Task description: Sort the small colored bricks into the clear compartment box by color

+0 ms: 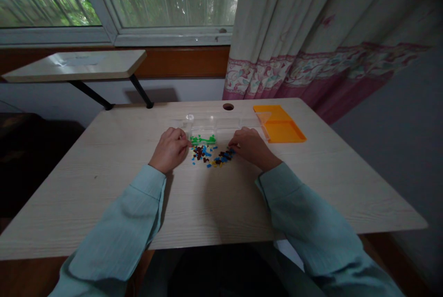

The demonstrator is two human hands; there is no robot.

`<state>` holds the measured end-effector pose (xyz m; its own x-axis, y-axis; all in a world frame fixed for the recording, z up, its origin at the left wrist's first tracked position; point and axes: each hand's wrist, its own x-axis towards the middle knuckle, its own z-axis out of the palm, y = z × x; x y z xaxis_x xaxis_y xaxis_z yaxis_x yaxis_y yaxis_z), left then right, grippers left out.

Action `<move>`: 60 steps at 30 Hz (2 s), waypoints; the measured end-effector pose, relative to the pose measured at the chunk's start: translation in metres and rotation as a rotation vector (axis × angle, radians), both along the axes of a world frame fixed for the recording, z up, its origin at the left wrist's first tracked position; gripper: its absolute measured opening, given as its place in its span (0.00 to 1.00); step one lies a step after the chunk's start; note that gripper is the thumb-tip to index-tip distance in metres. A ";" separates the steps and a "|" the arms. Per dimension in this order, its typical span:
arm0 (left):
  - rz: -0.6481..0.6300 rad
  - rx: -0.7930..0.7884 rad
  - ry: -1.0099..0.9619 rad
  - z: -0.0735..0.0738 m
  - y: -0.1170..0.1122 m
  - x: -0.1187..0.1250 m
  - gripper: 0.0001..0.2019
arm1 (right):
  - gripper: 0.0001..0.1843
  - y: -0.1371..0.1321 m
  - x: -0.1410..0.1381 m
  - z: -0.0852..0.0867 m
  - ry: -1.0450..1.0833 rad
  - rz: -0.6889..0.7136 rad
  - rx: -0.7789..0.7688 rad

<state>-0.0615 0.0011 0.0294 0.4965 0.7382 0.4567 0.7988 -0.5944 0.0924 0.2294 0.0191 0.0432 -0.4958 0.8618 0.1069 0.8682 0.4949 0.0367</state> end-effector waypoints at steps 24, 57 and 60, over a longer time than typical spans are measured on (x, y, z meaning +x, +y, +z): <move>-0.035 -0.060 0.076 -0.008 -0.001 0.007 0.10 | 0.09 -0.003 -0.007 0.000 0.029 0.029 -0.010; -0.050 -0.081 0.060 -0.009 -0.003 0.026 0.15 | 0.09 -0.008 -0.032 -0.013 0.211 0.054 0.067; -0.062 -0.082 0.075 -0.009 -0.002 0.029 0.16 | 0.10 -0.008 -0.036 -0.012 0.188 0.041 0.083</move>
